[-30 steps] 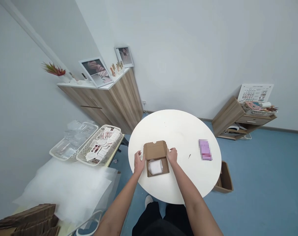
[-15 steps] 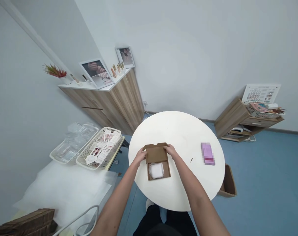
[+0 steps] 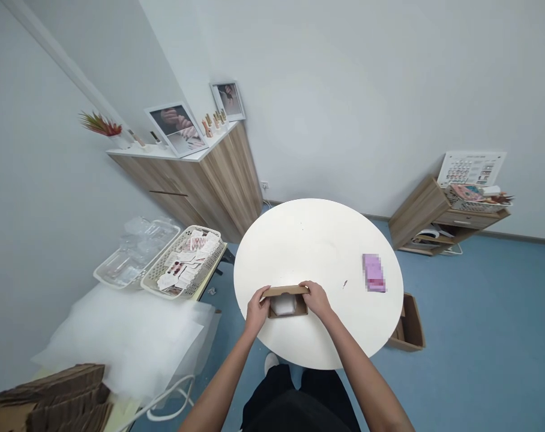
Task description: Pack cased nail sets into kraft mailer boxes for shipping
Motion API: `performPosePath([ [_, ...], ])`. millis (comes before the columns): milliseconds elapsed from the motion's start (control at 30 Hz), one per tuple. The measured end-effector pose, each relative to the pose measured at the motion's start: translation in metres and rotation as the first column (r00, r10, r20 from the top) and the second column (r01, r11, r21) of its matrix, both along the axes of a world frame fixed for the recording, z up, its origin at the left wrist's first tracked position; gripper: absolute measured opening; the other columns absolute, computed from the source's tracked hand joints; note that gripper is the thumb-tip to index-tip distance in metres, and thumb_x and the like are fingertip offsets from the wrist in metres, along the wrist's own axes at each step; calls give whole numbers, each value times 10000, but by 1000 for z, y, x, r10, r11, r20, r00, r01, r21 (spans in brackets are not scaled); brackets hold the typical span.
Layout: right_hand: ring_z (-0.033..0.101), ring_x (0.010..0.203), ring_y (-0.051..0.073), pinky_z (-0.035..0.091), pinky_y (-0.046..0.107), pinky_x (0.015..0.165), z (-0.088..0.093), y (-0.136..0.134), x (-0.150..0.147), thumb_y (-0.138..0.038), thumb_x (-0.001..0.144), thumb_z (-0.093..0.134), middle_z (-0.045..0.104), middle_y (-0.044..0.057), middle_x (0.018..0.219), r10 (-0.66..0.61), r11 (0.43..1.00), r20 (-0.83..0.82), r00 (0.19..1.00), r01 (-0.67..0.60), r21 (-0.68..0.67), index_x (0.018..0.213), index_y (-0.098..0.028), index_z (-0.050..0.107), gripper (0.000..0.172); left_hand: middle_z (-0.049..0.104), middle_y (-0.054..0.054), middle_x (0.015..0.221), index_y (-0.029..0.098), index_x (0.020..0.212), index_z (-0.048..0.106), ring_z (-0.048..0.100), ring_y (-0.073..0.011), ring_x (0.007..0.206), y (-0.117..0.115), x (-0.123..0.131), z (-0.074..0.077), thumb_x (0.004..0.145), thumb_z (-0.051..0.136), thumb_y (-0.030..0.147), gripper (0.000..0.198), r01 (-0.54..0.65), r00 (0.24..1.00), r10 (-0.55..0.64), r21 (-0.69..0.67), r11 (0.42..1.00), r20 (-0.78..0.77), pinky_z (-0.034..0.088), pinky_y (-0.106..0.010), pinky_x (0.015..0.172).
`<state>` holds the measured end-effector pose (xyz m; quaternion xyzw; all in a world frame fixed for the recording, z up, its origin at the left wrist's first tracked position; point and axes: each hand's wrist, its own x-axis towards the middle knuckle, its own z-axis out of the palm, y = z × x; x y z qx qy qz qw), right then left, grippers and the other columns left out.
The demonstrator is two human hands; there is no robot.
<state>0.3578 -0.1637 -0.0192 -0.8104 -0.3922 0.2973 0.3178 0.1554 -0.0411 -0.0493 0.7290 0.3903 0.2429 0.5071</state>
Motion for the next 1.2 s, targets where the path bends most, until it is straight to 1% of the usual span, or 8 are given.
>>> performPosePath([
  [200, 507, 1249, 223, 395, 425, 1069, -54, -42, -29, -19, 656, 423, 514, 47, 1414, 59, 992, 161, 985, -75, 98, 1341, -240, 525, 727, 442, -37, 1464, 284, 1357, 484, 412, -234, 1352, -32, -28, -35, 761, 443, 31, 649, 120, 986, -98, 167, 979, -131, 374, -425, 1117],
  [333, 372, 1372, 240, 376, 467, 1098, -86, -61, -49, -22, 674, 433, 283, 32, 1562, 98, 986, 161, 982, -118, 118, 1511, -289, 223, 903, 194, -11, 1591, 330, 1481, 281, 290, -246, 1420, -55, -39, -56, 814, 449, 74, 734, 167, 971, -125, 208, 964, -203, 423, -403, 1075],
  [433, 276, 1424, 236, 406, 455, 1076, -99, -67, -62, -16, 700, 403, 98, 25, 1608, 108, 981, 125, 986, -126, 146, 1531, -301, 52, 945, 74, 2, 1613, 350, 1515, 131, 286, -243, 1421, -68, -43, -68, 819, 422, 68, 805, 175, 965, -131, 185, 967, -226, 483, -363, 1005],
  [533, 192, 1453, 232, 430, 451, 1055, -106, -69, -70, -23, 729, 382, -18, 9, 1613, 97, 978, 96, 991, -113, 177, 1523, -313, -39, 944, 51, -11, 1615, 337, 1521, 82, 304, -240, 1412, -74, -43, -75, 815, 411, 62, 826, 165, 962, -129, 135, 977, -242, 502, -344, 972],
  [700, 153, 1461, 227, 399, 451, 1084, -115, -66, -67, -40, 729, 408, 25, 15, 1612, 91, 987, 20, 996, -93, 128, 1524, -302, -18, 939, 113, -39, 1607, 290, 1519, 157, 252, -234, 1432, -70, -39, -77, 795, 433, 61, 808, 146, 955, -122, 71, 987, -269, 412, -390, 1073],
  [833, 219, 1443, 223, 290, 465, 1154, -112, -60, -56, -41, 708, 454, 244, 36, 1574, 67, 997, -54, 996, -65, 43, 1528, -287, 110, 923, 233, -70, 1577, 239, 1505, 245, 245, -239, 1432, -65, -33, -71, 746, 473, 40, 817, 104, 951, -105, -20, 994, -291, 347, -396, 1124],
  [967, 364, 1384, 209, 332, 433, 1130, -96, -56, -51, -48, 716, 472, 419, 36, 1490, 38, 999, -107, 994, -37, 4, 1496, -281, 271, 839, 358, -78, 1524, 201, 1461, 363, 309, -237, 1408, -63, -29, -60, 744, 476, 29, 746, 32, 961, -46, -57, 998, -272, 327, -397, 1138],
  [1200, 590, 1165, 207, 439, 405, 1016, -46, -46, -43, -153, 831, 434, 604, 46, 1319, -25, 1000, -144, 989, 26, 7, 1400, -247, 465, 578, 615, -88, 1300, 211, 1318, 556, 627, -235, 1122, -49, -26, -16, 847, 518, 143, 478, -101, 973, 76, -105, 989, -219, 501, -376, 959],
])
